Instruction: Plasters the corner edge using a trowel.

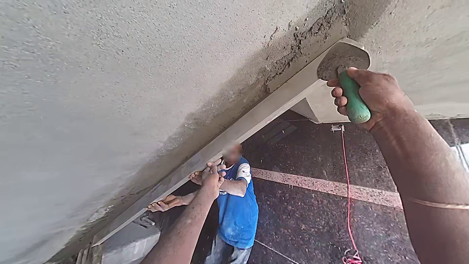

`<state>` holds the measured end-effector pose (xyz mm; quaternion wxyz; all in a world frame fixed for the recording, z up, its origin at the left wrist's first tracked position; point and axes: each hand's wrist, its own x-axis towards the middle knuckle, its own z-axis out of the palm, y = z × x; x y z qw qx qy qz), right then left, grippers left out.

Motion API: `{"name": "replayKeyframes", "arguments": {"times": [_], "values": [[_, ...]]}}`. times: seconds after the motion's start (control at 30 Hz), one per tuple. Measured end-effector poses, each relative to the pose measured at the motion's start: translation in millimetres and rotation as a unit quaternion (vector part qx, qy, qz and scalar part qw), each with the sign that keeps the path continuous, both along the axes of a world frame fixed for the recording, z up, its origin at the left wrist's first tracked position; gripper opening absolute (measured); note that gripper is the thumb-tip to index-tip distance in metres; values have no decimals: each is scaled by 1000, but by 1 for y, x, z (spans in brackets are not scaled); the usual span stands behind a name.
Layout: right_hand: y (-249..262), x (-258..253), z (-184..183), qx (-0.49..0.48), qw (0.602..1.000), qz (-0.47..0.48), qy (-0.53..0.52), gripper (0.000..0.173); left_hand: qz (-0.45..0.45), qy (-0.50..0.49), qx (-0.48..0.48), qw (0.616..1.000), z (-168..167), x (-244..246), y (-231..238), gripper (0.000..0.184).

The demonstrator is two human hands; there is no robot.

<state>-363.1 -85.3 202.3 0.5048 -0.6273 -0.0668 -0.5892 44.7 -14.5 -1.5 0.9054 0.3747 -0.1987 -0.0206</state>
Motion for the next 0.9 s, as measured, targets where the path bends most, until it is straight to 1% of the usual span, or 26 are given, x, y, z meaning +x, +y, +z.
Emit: {"name": "replayKeyframes", "arguments": {"times": [0.17, 0.3, 0.43, 0.5, 0.57, 0.63, 0.77, 0.9], "values": [[5, 5, 6, 3, 1000, -2, 9, 42, -6, -2, -2, 1000, 0, 0, 2, 42], [6, 17, 4, -7, 999, -17, 28, 41, -6, -3, -8, 1000, 0, 1, 2, 41], [17, 39, -25, -43, 992, -12, 121, 44, -7, 1, -16, 1000, 1, 1, -2, 41], [20, 45, -40, -48, 989, -13, 143, 44, -2, 0, -13, 1000, 0, 0, -2, 41], [16, 40, -44, -43, 992, -9, 121, 45, 0, -1, -13, 1000, 0, 0, -1, 41], [9, 30, -40, -33, 997, -8, 70, 45, 0, -3, -10, 1000, -1, 0, 0, 40], [3, 17, -14, -2, 999, -11, -33, 42, 6, -12, 0, 1000, -2, 0, 0, 40], [8, 23, 4, 1, 997, -15, -73, 39, 4, -2, -10, 1000, 0, -1, -1, 41]]}}
